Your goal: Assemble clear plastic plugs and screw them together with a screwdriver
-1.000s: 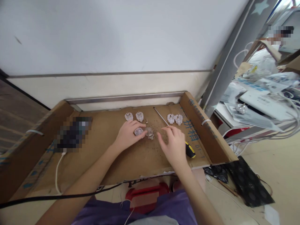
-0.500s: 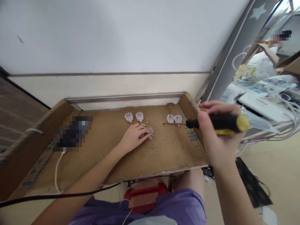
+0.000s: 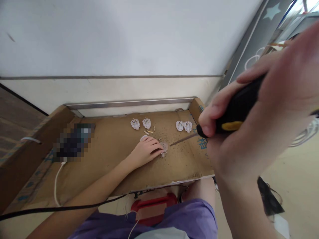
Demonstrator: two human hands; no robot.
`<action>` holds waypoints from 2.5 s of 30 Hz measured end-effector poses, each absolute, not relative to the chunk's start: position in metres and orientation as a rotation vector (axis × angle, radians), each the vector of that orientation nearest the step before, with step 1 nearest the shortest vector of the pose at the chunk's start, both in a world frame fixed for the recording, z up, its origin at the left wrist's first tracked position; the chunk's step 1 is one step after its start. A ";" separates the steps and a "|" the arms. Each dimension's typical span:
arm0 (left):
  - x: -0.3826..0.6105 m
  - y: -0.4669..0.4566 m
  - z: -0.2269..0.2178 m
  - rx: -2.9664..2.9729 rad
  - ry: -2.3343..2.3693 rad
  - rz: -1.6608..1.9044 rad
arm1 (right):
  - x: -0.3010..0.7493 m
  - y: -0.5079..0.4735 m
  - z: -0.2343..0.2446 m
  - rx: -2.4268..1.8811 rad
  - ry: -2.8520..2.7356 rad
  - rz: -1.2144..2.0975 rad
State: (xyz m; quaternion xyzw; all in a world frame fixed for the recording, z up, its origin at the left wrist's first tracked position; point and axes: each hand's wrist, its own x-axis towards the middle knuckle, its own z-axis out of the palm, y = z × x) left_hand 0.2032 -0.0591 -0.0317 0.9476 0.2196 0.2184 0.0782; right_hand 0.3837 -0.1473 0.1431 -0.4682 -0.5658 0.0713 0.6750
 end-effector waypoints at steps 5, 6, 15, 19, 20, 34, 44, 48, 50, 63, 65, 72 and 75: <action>0.203 -0.057 -0.034 2.808 0.717 0.643 | 0.367 -0.137 0.142 -0.762 -1.095 0.322; 0.203 -0.057 -0.034 2.803 0.712 0.643 | 0.365 -0.135 0.144 -0.753 -1.059 0.315; 0.206 -0.057 -0.034 2.797 0.682 0.673 | 0.352 -0.128 0.151 -0.861 -0.805 0.274; 0.205 -0.057 -0.036 2.798 0.690 0.676 | 0.351 -0.128 0.150 -0.862 -0.811 0.270; 0.205 -0.057 -0.036 2.796 0.695 0.669 | 0.351 -0.128 0.150 -0.858 -0.806 0.281; 0.209 -0.056 -0.040 2.742 0.710 0.685 | 0.354 -0.125 0.149 -0.827 -0.811 0.320; 0.211 -0.056 -0.039 2.726 0.721 0.686 | 0.362 -0.125 0.148 -0.661 -0.956 0.408; 0.211 -0.056 -0.039 2.791 0.711 0.671 | 0.360 -0.125 0.148 -0.756 -0.823 0.370; 0.211 -0.057 -0.039 2.798 0.707 0.673 | 0.360 -0.124 0.147 -0.761 -0.850 0.366; 0.207 -0.060 -0.033 2.688 0.707 0.649 | 0.369 -0.124 0.145 -0.683 -0.957 0.429; 0.207 -0.059 -0.034 2.684 0.709 0.650 | 0.370 -0.125 0.143 -0.650 -0.984 0.452; 0.208 -0.060 -0.034 2.682 0.743 0.611 | 0.362 -0.124 0.145 -0.788 -0.843 0.377; 0.208 -0.061 -0.034 2.687 0.757 0.606 | 0.365 -0.125 0.144 -0.704 -0.899 0.438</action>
